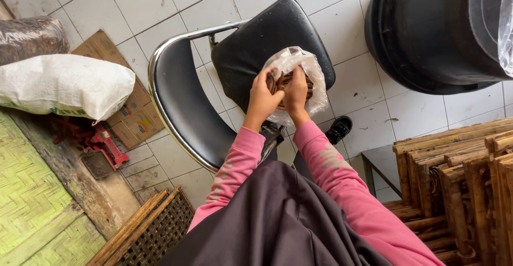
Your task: The person sorts through dried fruit slices in a plastic bag by hand, picking up small groups of them and spreading them onto a large woven tray.
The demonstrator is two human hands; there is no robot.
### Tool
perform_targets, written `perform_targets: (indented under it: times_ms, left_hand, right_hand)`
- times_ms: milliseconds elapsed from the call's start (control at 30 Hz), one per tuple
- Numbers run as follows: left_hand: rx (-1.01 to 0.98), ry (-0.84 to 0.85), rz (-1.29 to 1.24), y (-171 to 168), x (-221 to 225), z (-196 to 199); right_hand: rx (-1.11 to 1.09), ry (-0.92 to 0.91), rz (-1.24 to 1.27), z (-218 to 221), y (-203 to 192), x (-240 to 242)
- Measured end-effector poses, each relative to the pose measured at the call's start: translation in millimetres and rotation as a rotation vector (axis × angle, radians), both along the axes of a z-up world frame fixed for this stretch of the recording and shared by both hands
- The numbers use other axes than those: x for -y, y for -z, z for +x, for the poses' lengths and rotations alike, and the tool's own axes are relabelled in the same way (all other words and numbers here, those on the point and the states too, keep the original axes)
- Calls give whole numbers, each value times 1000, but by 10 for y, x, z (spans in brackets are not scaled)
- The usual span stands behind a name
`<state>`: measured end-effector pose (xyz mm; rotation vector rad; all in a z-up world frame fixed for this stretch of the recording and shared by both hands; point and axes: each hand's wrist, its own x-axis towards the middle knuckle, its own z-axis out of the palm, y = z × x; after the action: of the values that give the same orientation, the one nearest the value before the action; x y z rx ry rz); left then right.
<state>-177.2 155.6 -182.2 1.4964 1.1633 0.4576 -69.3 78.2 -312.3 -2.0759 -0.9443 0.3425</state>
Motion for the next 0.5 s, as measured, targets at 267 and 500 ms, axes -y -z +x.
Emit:
perform_targets:
  times_ms: [267,500]
  left_hand:
    - [127,-230,23,73,14,91]
    - [651,-379,-406,-118,240,-15]
  right_hand:
    - [317,-188,-150,49,-24,-158]
    - [310,-230,-65,107,-305,-124]
